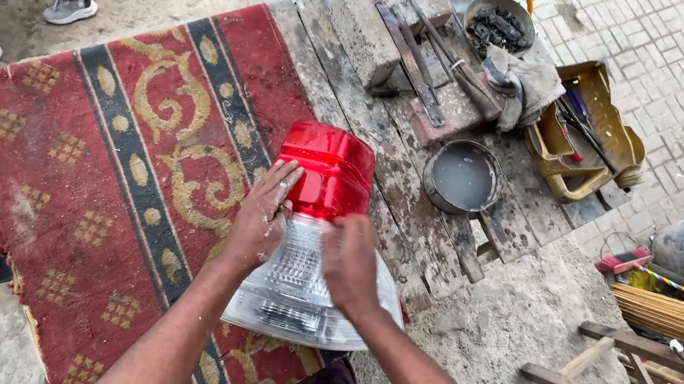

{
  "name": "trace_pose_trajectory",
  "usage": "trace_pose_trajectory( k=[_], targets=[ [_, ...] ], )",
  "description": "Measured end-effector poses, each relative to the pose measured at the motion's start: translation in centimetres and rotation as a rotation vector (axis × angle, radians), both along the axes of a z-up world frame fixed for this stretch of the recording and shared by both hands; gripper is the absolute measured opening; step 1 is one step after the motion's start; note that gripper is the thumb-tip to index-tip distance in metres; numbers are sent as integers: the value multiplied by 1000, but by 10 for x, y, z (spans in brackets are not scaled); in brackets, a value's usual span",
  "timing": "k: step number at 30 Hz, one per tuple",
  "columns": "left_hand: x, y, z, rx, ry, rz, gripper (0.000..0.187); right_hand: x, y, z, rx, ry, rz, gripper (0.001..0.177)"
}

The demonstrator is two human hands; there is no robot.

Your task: The person scrubs a red and white car taillight with a small black sponge, focusing on the red section and then the clear section. The person repeatedly dips the sponge into a small metal bowl of liquid to wet it while cleaning the surface of the taillight on a patterned rug.

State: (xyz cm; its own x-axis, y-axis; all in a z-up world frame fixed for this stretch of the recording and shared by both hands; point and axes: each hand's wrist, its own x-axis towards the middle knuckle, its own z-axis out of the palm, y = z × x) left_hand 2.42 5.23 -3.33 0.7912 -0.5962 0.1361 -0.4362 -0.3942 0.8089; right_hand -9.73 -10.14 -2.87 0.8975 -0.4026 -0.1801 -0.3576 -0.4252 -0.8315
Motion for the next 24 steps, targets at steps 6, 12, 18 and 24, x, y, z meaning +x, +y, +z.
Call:
trace_pose_trajectory(
  k=[6, 12, 18, 24],
  targets=[
    [-12, 7, 37, 57, 26, -22, 51, -11, 15, 31, -209, -257, 176, 39],
    [-65, -5, 37, 306, -186, -4, 53, -32, -26, 0, 51, 87, -85, 52],
    [-59, -1, 25, 382, -355, -162, 32, -40, -22, 8, 97, 137, -114, 53],
    [-64, -6, 72, 397, -166, -119, 42, -35, -19, 2, 48, 96, -150, 53]
  ],
)
